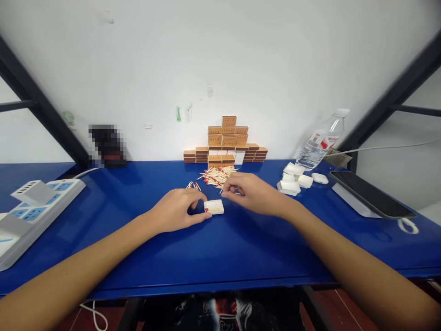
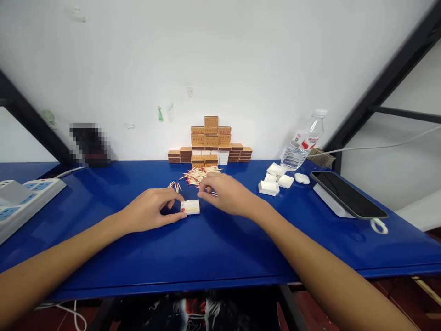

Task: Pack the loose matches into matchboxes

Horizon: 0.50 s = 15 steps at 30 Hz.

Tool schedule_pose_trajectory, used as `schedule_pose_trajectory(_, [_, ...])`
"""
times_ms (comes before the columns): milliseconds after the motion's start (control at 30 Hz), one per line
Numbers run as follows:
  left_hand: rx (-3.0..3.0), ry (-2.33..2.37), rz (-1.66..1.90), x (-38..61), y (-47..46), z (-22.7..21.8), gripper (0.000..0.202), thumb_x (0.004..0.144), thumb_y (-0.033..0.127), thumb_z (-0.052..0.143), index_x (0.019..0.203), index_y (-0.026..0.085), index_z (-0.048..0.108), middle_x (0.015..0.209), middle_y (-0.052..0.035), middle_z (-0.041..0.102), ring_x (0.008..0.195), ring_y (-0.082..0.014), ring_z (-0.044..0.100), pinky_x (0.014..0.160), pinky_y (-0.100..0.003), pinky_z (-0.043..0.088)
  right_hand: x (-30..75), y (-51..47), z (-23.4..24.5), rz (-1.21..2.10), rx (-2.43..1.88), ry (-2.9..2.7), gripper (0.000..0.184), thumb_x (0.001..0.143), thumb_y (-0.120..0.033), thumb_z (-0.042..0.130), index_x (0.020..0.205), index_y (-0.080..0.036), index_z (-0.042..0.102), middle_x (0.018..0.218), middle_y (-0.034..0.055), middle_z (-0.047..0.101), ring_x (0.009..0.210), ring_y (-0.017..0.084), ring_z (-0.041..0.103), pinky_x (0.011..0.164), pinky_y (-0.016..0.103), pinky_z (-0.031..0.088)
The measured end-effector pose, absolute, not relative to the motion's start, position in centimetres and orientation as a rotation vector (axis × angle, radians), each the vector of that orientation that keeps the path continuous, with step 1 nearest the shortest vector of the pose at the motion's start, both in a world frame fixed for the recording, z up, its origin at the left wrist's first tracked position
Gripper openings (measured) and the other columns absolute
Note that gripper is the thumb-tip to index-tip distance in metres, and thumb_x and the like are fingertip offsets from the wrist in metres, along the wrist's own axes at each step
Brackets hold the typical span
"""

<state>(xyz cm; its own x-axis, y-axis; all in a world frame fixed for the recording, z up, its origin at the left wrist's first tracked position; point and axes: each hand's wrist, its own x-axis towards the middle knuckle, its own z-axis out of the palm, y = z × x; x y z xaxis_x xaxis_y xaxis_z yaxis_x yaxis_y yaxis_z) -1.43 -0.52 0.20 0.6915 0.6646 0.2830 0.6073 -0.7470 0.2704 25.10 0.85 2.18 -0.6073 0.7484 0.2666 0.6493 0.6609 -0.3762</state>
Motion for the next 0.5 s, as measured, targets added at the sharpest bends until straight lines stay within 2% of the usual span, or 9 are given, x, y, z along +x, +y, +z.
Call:
schedule_pose_trajectory(133, [2.764,0.949,0.636,-1.3,-0.9,0.5,0.034,0.094,0.05,0.067,0.109,0.02,0.072,0.071,0.0029,0.058,0.062,-0.0124,0.054,0.061,-0.027,0.04,27.0,2.6,1.9,0.238,-1.33,-2.491,0.014,0.094,-0.026,0.066,0.083,-0.019,0.066,0.086,0.0052,0.068,0.075,0.017,0.057,0.067,0.031,0.038])
schedule_pose_trajectory(300, [2.749,0.965,0.475,-1.2,-0.7,0.3,0.032,0.094,0.05,0.068,0.105,0.02,0.071,0.073,0.0024,0.06,0.062,-0.0125,0.054,0.059,-0.027,0.038,27.8,3.6,0.7,0.383,-1.383,-2.582,0.018,0.092,-0.035,0.07,0.087,-0.019,0.066,0.087,0.0059,0.068,0.076,0.018,0.057,0.067,0.03,0.038])
schedule_pose_trajectory(500, [2.745,1.001,0.473,-1.3,-0.4,0.1,0.033,0.094,0.049,0.068,0.107,0.02,0.072,0.07,0.003,0.057,0.06,-0.0125,0.053,0.058,-0.027,0.037,26.7,3.4,0.1,0.399,-1.299,-2.579,0.015,0.097,-0.029,0.063,0.087,-0.019,0.064,0.086,0.0058,0.067,0.078,0.018,0.056,0.07,0.03,0.04])
